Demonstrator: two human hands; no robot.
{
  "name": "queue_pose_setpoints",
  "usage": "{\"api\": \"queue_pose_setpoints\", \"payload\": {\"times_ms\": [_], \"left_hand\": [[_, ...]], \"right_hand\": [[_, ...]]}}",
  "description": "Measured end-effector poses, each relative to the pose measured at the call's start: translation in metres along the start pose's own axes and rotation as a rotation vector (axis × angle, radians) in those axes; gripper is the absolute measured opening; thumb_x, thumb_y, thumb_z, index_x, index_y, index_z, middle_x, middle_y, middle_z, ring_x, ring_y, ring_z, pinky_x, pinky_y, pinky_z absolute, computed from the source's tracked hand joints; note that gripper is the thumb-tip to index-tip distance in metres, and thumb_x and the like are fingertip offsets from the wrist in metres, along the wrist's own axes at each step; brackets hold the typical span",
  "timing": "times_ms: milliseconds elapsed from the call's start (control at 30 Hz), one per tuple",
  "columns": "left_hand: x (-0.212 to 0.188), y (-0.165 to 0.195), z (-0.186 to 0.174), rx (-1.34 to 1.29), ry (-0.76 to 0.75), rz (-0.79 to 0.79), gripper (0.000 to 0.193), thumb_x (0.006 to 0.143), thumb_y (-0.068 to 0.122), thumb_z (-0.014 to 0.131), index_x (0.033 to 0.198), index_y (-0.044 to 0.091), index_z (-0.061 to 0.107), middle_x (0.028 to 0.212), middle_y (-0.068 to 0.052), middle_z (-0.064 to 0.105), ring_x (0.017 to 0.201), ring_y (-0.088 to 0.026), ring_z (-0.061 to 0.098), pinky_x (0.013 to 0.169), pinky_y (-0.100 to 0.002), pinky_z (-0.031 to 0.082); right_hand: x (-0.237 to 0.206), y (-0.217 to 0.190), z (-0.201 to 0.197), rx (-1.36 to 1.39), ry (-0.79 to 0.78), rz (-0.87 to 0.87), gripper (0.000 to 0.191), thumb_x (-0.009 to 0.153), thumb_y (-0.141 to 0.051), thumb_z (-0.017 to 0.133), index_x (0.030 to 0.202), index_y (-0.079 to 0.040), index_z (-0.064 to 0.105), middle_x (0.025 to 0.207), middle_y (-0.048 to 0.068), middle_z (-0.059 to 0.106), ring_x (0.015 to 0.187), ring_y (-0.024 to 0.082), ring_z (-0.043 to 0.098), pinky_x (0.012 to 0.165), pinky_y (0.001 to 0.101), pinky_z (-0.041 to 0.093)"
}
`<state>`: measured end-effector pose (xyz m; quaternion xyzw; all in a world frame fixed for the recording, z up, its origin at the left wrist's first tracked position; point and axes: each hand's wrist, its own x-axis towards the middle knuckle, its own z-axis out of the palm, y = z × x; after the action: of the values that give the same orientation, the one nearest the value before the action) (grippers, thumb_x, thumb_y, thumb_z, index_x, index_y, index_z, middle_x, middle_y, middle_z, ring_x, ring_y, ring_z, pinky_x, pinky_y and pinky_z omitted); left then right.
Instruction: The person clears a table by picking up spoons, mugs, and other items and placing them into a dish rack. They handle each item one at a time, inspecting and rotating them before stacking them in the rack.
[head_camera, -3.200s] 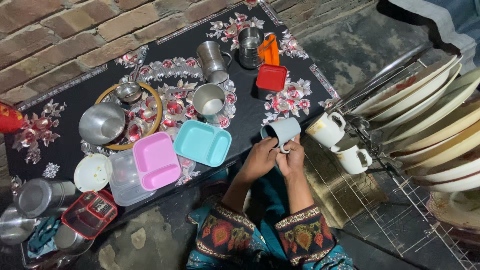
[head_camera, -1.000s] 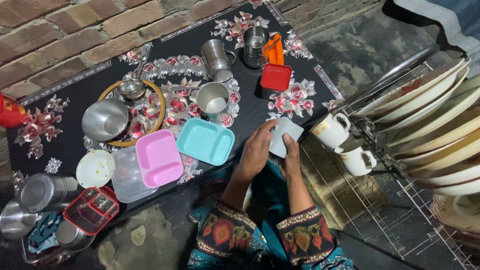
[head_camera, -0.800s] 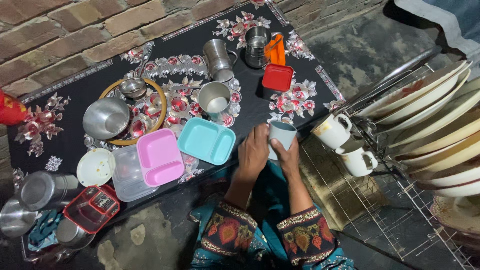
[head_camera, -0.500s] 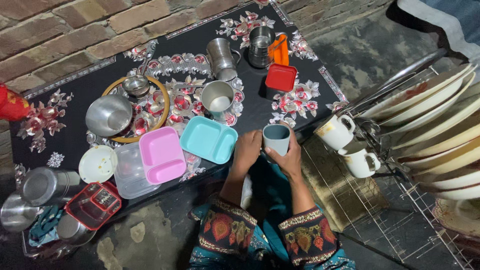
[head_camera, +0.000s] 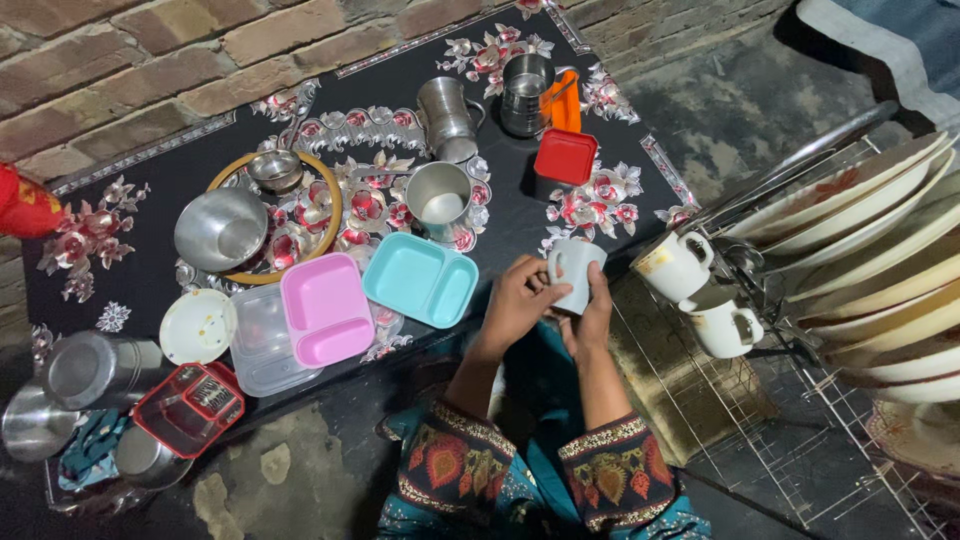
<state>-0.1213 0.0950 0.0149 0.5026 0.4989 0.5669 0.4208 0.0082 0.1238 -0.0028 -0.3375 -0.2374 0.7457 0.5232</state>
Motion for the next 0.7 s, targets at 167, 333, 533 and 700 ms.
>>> {"api": "queue_pose_setpoints", "payload": {"times_ms": [167,333,533,700], "left_hand": [[0.001,0.007,-0.006,0.132,-0.057,0.224,0.041,0.075,0.01,0.09,0.11,-0.001,0.074,0.108,-0.005,0.061,0.094,-0.01,0.062,0.073,-0.022,0.052],[0.002,-0.001,-0.011,-0.102,-0.085,-0.006,0.033,0.079,0.007,0.085,0.11,0.002,0.074,0.109,-0.002,0.06,0.092,-0.007,0.062,0.07,-0.021,0.055],[0.004,-0.014,-0.012,-0.154,0.071,-0.064,0.038,0.088,0.017,0.084,0.119,0.0,0.071,0.106,-0.007,0.067,0.093,-0.008,0.064,0.077,-0.022,0.057],[0.006,-0.01,-0.003,-0.147,0.191,-0.129,0.052,0.091,0.033,0.079,0.128,0.0,0.064,0.111,-0.01,0.066,0.098,-0.014,0.066,0.08,-0.028,0.058]], "right_hand": [[0.008,0.002,-0.02,0.137,-0.015,0.096,0.06,0.1,-0.055,0.05,0.132,-0.005,0.056,0.11,0.011,0.067,0.095,0.025,0.068,0.076,0.0415,0.062],[0.008,-0.004,-0.018,0.189,-0.1,0.11,0.062,0.103,-0.056,0.052,0.134,-0.003,0.059,0.116,0.013,0.068,0.102,0.027,0.068,0.085,0.0383,0.059],[0.0,-0.01,-0.003,0.227,-0.127,0.15,0.062,0.1,-0.053,0.052,0.134,-0.002,0.059,0.122,0.014,0.069,0.108,0.026,0.069,0.09,0.0364,0.059],[0.002,-0.004,-0.01,0.264,-0.239,0.177,0.058,0.104,-0.053,0.05,0.134,-0.005,0.059,0.118,0.014,0.069,0.099,0.028,0.069,0.081,0.0401,0.06]]}}
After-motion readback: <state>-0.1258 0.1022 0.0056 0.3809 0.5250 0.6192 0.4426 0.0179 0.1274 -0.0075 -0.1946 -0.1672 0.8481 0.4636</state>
